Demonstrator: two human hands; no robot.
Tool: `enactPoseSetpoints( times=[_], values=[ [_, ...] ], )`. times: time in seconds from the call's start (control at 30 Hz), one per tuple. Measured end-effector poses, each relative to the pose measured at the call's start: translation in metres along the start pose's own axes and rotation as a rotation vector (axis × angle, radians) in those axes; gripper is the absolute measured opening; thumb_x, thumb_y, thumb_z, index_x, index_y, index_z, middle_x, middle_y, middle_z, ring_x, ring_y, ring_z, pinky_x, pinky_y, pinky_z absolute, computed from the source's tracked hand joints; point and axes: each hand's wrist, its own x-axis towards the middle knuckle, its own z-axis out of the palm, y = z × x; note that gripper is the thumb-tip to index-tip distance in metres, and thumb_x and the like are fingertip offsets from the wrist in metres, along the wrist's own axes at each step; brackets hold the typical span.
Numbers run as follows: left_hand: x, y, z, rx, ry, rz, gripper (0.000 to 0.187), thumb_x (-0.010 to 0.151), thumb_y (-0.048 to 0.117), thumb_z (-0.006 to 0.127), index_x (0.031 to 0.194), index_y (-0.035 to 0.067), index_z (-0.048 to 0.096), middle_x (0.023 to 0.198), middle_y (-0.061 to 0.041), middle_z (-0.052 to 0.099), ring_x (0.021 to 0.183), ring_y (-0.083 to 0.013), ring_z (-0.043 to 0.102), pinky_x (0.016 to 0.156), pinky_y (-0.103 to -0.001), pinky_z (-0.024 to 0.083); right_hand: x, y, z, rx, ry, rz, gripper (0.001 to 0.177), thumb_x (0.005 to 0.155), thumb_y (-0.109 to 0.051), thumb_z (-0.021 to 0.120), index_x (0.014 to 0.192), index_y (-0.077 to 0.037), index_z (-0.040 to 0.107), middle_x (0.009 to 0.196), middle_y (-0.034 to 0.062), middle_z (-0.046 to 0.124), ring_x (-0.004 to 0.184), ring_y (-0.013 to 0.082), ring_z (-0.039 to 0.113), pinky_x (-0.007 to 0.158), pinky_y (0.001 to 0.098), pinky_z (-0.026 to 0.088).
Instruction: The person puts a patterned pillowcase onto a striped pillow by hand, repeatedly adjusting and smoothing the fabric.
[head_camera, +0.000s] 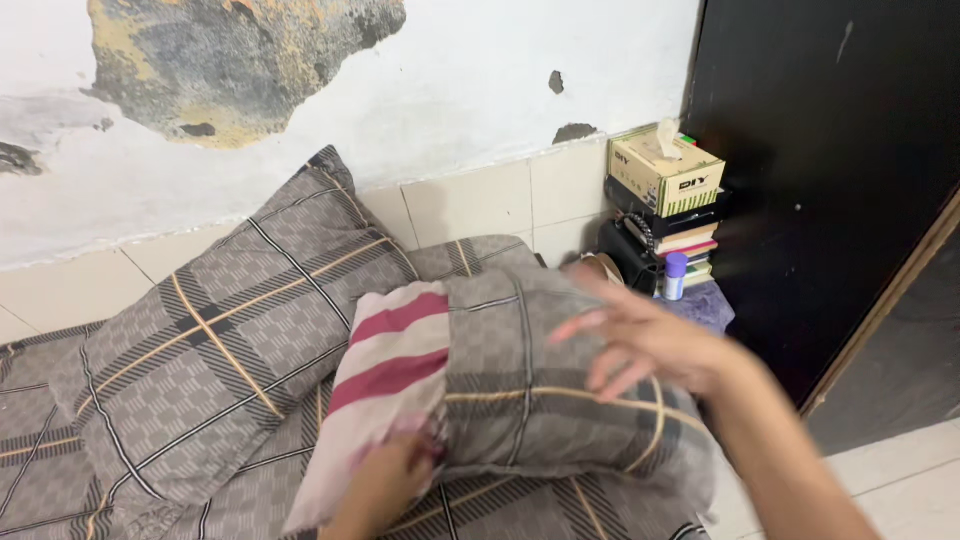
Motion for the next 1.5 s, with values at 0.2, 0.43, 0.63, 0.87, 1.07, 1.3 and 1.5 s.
enactPoseSetpoints(
  times=[0.2, 0.43, 0.63, 0.87, 1.07, 1.3, 1.5],
  values=[
    [0.053, 0.001, 0.018, -0.285, 0.424, -0.200, 0.033, 0.089, 0.034, 0.066, 0.104, 0.006, 0.074, 0.092, -0.015, 0.079, 0.087, -0.0299, 0.077, 0.079, -0.039, 0.057, 0.069, 0.030, 0.067, 0.008, -0.121, 0.103, 0.083, 0.094, -0.018, 0.057, 0.162, -0.035, 0.013, 0.130, 0.0115, 0.067, 0.075, 0.0214, 0.071, 0.068, 0.0476, 0.067],
    [0.133, 0.019, 0.062, -0.401, 0.574, -0.191, 0.045, 0.098, 0.041, 0.060, 0.113, 0.000, 0.071, 0.109, -0.025, 0.071, 0.103, -0.0425, 0.067, 0.090, -0.047, 0.050, 0.097, 0.043, 0.032, 0.232, -0.075, 0.022, 0.061, 0.097, -0.014, 0.059, 0.155, -0.017, 0.042, 0.123, 0.0128, 0.068, 0.093, 0.0219, 0.074, 0.076, 0.0572, 0.067],
    [0.043, -0.114, -0.057, -0.130, 0.724, -0.340, 0.043, 0.100, 0.045, 0.055, 0.105, 0.006, 0.072, 0.093, -0.024, 0.072, 0.089, -0.0446, 0.068, 0.079, -0.052, 0.050, 0.127, 0.048, 0.032, 0.182, 0.017, 0.075, 0.055, 0.096, -0.009, 0.049, 0.150, -0.018, 0.047, 0.137, 0.0108, 0.062, 0.124, 0.0306, 0.062, 0.079, 0.0626, 0.065],
    [-0.050, -0.140, -0.120, 0.145, 0.741, -0.554, 0.041, 0.105, 0.045, 0.051, 0.107, 0.010, 0.070, 0.093, -0.026, 0.071, 0.090, -0.0498, 0.067, 0.080, -0.057, 0.050, 0.165, 0.075, 0.096, 0.124, -0.041, 0.202, 0.071, 0.095, -0.016, 0.050, 0.159, -0.031, 0.023, 0.146, 0.0074, 0.052, 0.138, 0.0318, 0.051, 0.083, 0.0712, 0.060],
    [-0.057, -0.163, -0.078, 0.131, 0.574, -0.658, 0.042, 0.098, 0.046, 0.050, 0.111, 0.013, 0.073, 0.100, -0.026, 0.073, 0.095, -0.0485, 0.068, 0.084, -0.056, 0.052, 0.200, 0.104, 0.133, -0.090, -0.225, 0.289, 0.074, 0.095, -0.017, 0.052, 0.159, -0.036, 0.019, 0.142, 0.0092, 0.057, 0.123, 0.0309, 0.062, 0.077, 0.0643, 0.063],
    [0.084, -0.098, -0.093, 0.041, 0.156, -0.590, 0.082, 0.094, 0.077, 0.042, 0.107, 0.006, 0.081, 0.114, -0.023, 0.075, 0.113, -0.0395, 0.069, 0.099, -0.052, 0.051, 0.246, 0.084, 0.133, -0.372, -0.024, 0.280, 0.072, 0.095, -0.009, 0.035, 0.161, -0.036, 0.022, 0.137, 0.0127, 0.060, 0.105, 0.0293, 0.072, 0.065, 0.0581, 0.066],
    [0.163, -0.077, -0.067, 0.187, 0.338, -0.224, 0.044, 0.090, 0.047, 0.057, 0.111, 0.010, 0.069, 0.111, -0.023, 0.072, 0.105, -0.0432, 0.068, 0.089, -0.055, 0.052, 0.275, 0.064, 0.123, -0.368, 0.024, 0.245, 0.073, 0.097, -0.013, 0.038, 0.160, -0.039, 0.011, 0.143, 0.0068, 0.058, 0.109, 0.0240, 0.069, 0.068, 0.0587, 0.066]
  ],
)
